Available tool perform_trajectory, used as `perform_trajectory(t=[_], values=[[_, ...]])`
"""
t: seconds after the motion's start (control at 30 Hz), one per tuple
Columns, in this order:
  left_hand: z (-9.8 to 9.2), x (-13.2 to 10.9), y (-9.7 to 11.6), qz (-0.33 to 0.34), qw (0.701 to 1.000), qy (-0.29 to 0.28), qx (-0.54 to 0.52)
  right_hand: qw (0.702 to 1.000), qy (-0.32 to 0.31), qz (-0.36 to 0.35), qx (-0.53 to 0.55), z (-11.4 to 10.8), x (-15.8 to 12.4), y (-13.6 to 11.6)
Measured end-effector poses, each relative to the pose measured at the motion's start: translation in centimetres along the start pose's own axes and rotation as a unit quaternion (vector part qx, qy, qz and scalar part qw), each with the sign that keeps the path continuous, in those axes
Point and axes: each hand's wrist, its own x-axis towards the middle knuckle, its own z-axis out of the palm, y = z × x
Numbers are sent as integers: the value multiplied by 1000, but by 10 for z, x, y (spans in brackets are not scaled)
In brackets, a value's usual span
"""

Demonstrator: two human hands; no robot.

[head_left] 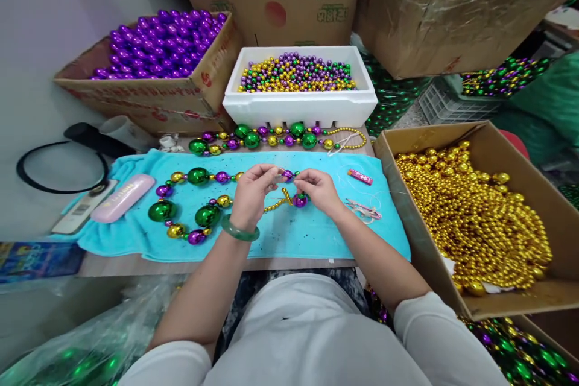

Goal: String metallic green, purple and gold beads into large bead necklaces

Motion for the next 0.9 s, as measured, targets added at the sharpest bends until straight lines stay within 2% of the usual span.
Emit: perform_trajectory(t=[0.1, 0.23, 0.37, 0.47, 0.53, 0.63, 0.73, 0.9], values=[[-9, 2, -3, -29, 999, 16, 25, 999, 36, -10, 1, -9, -6, -3], [-14, 3, -9, -56, 994, 12, 90, 995, 43, -84, -35, -13, -18, -9], [-12, 0, -14, -48, 985, -29, 164, 975, -29, -182, -124, -9, -24, -15], [-7, -5, -14, -32, 976, -94, 194, 933, -85, -252, -240, -8, -21, -15], [-5, -8, -14, -35, 973, -121, 195, 913, -100, -270, -289, -8, -18, -13], [-6, -9, -12, -64, 972, -140, 176, 904, -99, -266, -320, -9, -15, -9], [-10, -8, -13, -78, 971, -156, 165, 907, -85, -243, -334, -8, -14, -6], [-18, -8, -24, -59, 963, -167, 201, 943, -25, -121, -310, -6, -11, 0]])
